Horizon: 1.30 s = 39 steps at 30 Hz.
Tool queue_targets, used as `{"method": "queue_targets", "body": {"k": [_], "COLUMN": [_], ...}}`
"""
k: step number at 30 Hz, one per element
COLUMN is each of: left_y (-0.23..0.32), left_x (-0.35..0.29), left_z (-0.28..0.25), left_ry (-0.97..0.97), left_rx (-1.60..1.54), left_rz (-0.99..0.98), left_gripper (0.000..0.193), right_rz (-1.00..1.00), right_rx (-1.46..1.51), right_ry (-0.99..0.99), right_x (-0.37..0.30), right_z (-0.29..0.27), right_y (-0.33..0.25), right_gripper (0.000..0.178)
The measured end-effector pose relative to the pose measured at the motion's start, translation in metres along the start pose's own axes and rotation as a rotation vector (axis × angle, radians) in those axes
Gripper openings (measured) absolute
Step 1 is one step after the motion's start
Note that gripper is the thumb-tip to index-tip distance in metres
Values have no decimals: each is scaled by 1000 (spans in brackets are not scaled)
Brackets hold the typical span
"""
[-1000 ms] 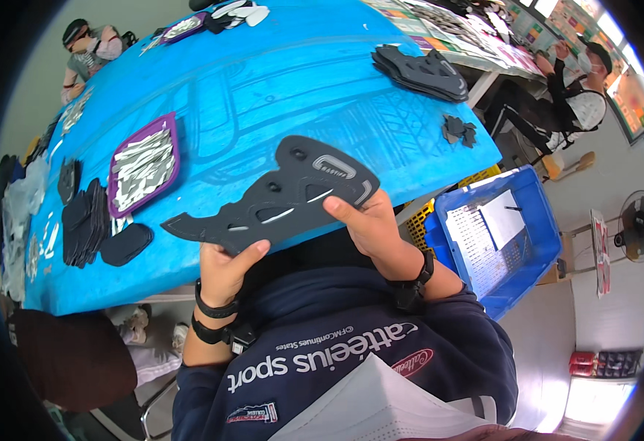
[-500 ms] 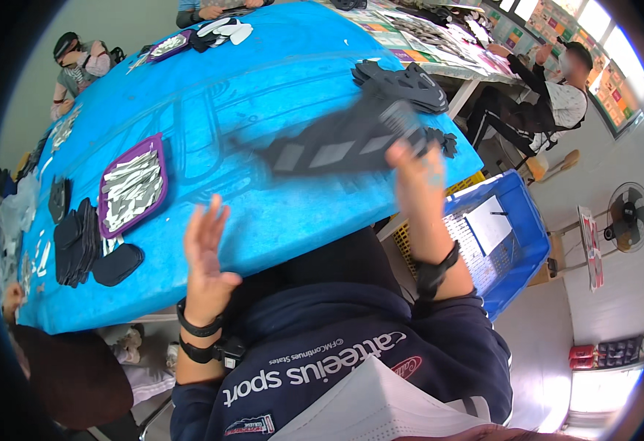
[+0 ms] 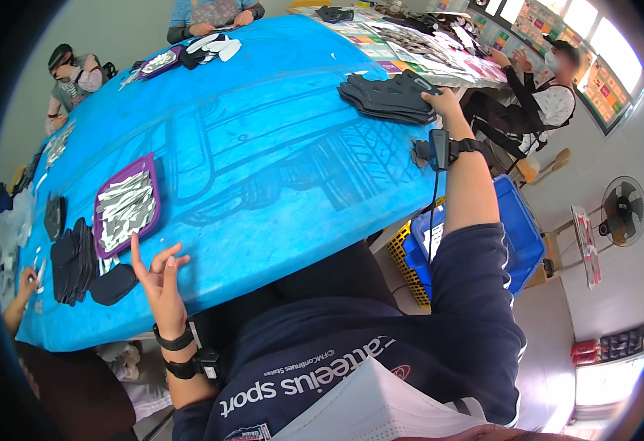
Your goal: The person attaches white strips to black shoe components, stacks the components, places a stack into a blue bin, and aligns several shoe components on a table.
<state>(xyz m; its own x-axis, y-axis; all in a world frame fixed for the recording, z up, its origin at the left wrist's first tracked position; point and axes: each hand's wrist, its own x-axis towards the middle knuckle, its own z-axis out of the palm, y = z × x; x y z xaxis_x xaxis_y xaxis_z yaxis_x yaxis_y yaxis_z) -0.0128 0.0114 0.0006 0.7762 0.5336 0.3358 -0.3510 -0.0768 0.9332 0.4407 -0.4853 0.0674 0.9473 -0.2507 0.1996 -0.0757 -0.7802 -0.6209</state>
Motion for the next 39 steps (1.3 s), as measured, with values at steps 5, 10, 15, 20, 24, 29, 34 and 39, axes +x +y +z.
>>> {"method": "queue_targets", "body": {"k": [5,10,15,20,24,29,34,39], "left_y": [2,11,37,57,65,60,48,45], "left_x": [-4,-6,-2,12,25,41,47,48], "left_z": [-6,-2,6,18,30,43,56,57], "left_ry": [-20,-69,-168,-175,-174,-234,-211,-249], "left_rx": [52,110,255,344,445,414,428,439], "left_rz": [-23,-56,-78,-90,-143,-190,-182,-182], "left_gripper": [75,76,74,74,74,74,72,72], "right_rz": [-12,-105,-16,44,30,28,-14,-100], "right_rx": [-326,-45,69,33,89,144,46,71], "right_ry": [35,-143,-555,-624,-803,-928,-879,-705], "right_x": [3,3,20,52,69,69,61,51], "right_z": [1,-11,-14,-1,4,2,-2,-4], "right_y": [-2,-4,5,21,27,25,20,20], "right_gripper": [96,112,109,101,89,89,97,111]}}
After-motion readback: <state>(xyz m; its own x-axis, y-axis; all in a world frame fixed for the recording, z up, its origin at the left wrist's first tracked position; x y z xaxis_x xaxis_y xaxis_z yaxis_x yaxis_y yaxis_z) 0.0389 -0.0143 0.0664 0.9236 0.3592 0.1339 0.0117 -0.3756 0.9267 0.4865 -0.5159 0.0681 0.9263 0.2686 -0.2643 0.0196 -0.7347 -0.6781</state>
